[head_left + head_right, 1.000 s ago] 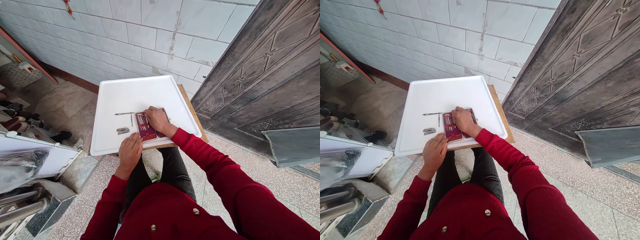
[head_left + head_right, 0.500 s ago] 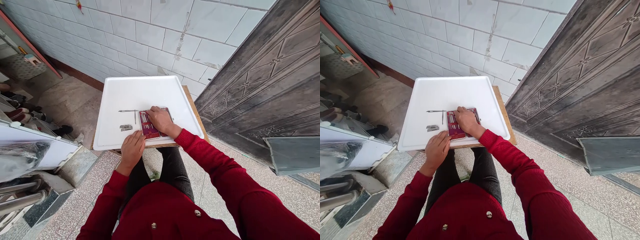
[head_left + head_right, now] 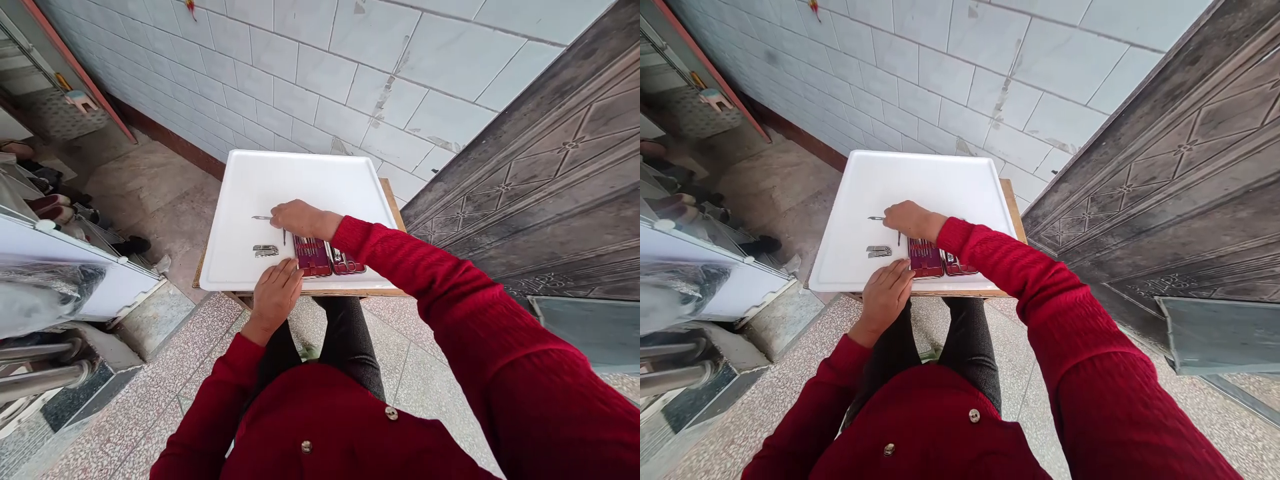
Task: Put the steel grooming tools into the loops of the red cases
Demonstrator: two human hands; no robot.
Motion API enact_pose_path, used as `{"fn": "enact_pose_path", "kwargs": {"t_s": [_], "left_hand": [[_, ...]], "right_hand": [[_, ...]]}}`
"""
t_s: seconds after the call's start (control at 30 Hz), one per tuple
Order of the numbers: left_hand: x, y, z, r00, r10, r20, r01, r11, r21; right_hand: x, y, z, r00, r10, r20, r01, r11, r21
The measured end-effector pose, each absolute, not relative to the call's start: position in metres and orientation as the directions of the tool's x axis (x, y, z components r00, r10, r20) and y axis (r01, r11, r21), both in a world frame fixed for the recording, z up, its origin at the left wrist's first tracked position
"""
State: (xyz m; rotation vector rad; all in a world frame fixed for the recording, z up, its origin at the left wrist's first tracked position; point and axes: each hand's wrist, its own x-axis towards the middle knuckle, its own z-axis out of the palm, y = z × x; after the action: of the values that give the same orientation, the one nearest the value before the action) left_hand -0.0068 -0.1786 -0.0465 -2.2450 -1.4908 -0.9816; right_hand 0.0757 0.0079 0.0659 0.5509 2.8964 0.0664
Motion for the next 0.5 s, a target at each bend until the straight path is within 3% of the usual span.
{"fn": "enact_pose_path", "kwargs": {"t_s": [0.3,0.37,0.5], "left_hand": [[-0.007,-0.179,-0.047,0.238,0.709,0.664,0.880,-0.447,0.162],[-0.007,-0.179,-0.047,0.239,0.700,0.673,0.883,-0.444,0.149],[-0.007,-0.178,-0.046,0.246,0.689,0.682,0.890,-0.439,0.123]], "right_hand": [[0.080,0.009,0.075,-0.938,0.153,-0.311,0.078,0.967,0.241],[0.080,0.008,0.076,-0.924,0.265,-0.277,0.203,0.951,0.232],[0.079,0.012,0.070,-0.714,0.675,-0.186,0.677,0.734,0.062]]}}
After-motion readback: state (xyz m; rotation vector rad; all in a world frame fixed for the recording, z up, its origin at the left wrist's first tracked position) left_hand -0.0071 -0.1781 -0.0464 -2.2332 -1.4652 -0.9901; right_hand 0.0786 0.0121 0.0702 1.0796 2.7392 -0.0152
